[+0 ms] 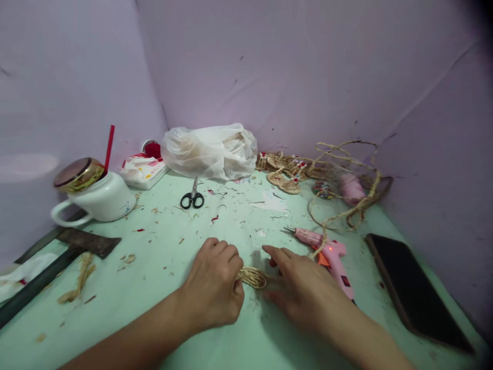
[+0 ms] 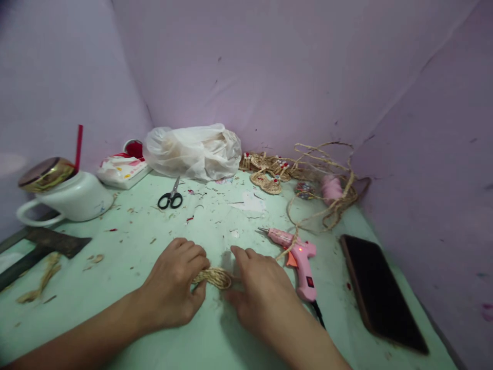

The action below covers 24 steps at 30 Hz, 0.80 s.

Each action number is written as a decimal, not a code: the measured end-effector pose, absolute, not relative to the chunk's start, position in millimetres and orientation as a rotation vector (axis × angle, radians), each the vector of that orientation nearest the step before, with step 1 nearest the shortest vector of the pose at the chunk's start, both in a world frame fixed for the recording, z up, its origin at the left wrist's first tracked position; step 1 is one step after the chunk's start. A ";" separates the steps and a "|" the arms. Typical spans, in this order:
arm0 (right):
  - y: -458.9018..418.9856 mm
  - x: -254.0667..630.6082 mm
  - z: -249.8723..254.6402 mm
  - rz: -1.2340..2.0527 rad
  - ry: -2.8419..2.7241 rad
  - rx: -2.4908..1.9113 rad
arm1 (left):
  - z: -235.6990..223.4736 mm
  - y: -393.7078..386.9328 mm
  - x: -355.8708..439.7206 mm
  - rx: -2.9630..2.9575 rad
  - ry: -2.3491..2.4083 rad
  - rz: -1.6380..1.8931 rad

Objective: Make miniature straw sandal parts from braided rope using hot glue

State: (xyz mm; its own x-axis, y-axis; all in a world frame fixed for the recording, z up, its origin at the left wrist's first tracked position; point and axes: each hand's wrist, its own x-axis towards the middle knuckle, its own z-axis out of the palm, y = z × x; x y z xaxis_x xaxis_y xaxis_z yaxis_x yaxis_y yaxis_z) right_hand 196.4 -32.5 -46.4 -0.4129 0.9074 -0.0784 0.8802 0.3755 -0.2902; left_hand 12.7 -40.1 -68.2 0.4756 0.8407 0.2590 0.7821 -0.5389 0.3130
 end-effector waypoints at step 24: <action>1.2 304.4 18.3 -0.238 -1.409 -1.858 | -66.4 -14.3 -23.9 0.892 1.528 1.201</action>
